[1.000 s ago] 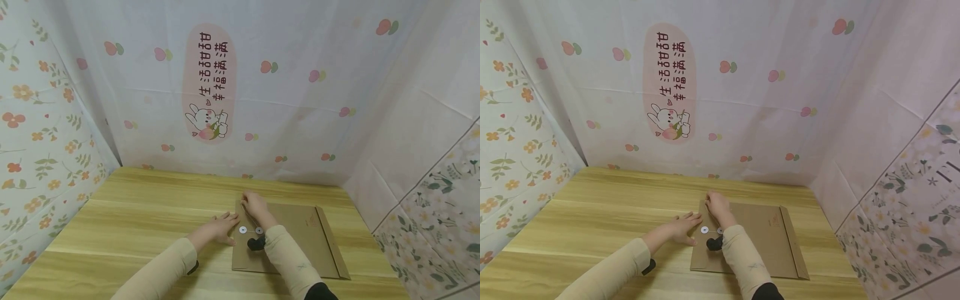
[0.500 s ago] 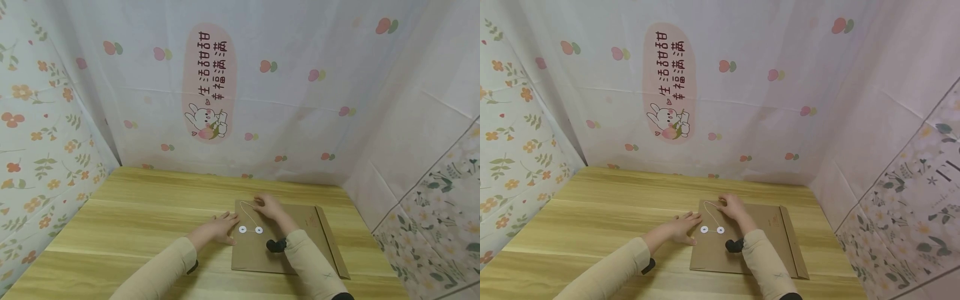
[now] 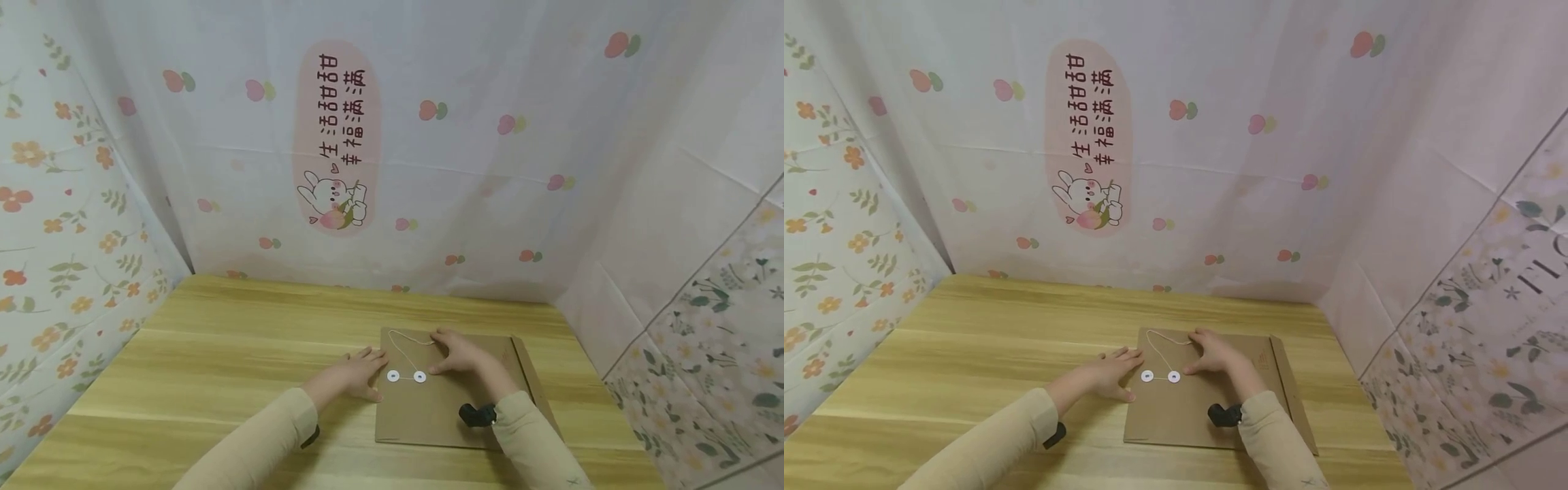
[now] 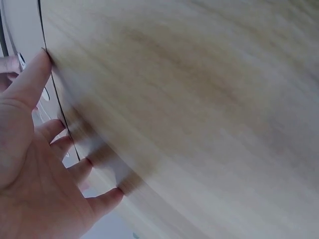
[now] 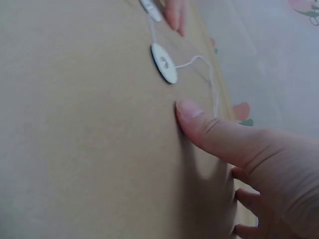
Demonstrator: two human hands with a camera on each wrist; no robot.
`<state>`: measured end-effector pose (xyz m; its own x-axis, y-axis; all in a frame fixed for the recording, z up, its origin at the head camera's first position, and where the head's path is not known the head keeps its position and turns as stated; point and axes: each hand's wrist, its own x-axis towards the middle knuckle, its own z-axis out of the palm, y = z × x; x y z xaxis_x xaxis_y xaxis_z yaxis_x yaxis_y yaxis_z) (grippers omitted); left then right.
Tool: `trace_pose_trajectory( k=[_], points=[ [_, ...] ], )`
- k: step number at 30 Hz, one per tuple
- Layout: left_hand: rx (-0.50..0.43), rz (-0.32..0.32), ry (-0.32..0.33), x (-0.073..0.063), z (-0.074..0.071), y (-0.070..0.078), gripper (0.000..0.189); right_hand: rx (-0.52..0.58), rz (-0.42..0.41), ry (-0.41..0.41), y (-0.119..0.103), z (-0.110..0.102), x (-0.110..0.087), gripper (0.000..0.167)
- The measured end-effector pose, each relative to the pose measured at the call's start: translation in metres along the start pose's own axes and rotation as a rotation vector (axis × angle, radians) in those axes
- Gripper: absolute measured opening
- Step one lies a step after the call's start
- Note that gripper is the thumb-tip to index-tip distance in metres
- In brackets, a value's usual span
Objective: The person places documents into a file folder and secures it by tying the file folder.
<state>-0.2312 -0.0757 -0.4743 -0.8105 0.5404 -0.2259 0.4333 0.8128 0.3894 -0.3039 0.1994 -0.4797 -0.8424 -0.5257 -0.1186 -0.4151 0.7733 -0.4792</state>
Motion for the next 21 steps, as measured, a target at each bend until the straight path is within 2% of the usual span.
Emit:
trace_pose_trajectory(
  k=[5,12,16,21],
  points=[
    [0.023,0.038,0.028,0.004,-0.002,-0.003,0.080,0.027,0.016,-0.028,0.001,0.001,-0.004,0.090],
    [0.163,0.124,0.146,0.027,-0.017,-0.004,0.048,0.064,0.030,-0.013,0.006,0.006,-0.007,0.091],
    [0.186,0.109,0.181,0.039,-0.019,-0.002,0.040,0.083,0.006,-0.010,0.008,0.007,-0.008,0.090],
    [0.198,0.094,0.206,0.050,-0.019,-0.002,0.035,0.103,0.019,-0.023,0.011,0.008,-0.008,0.091]
  ],
)
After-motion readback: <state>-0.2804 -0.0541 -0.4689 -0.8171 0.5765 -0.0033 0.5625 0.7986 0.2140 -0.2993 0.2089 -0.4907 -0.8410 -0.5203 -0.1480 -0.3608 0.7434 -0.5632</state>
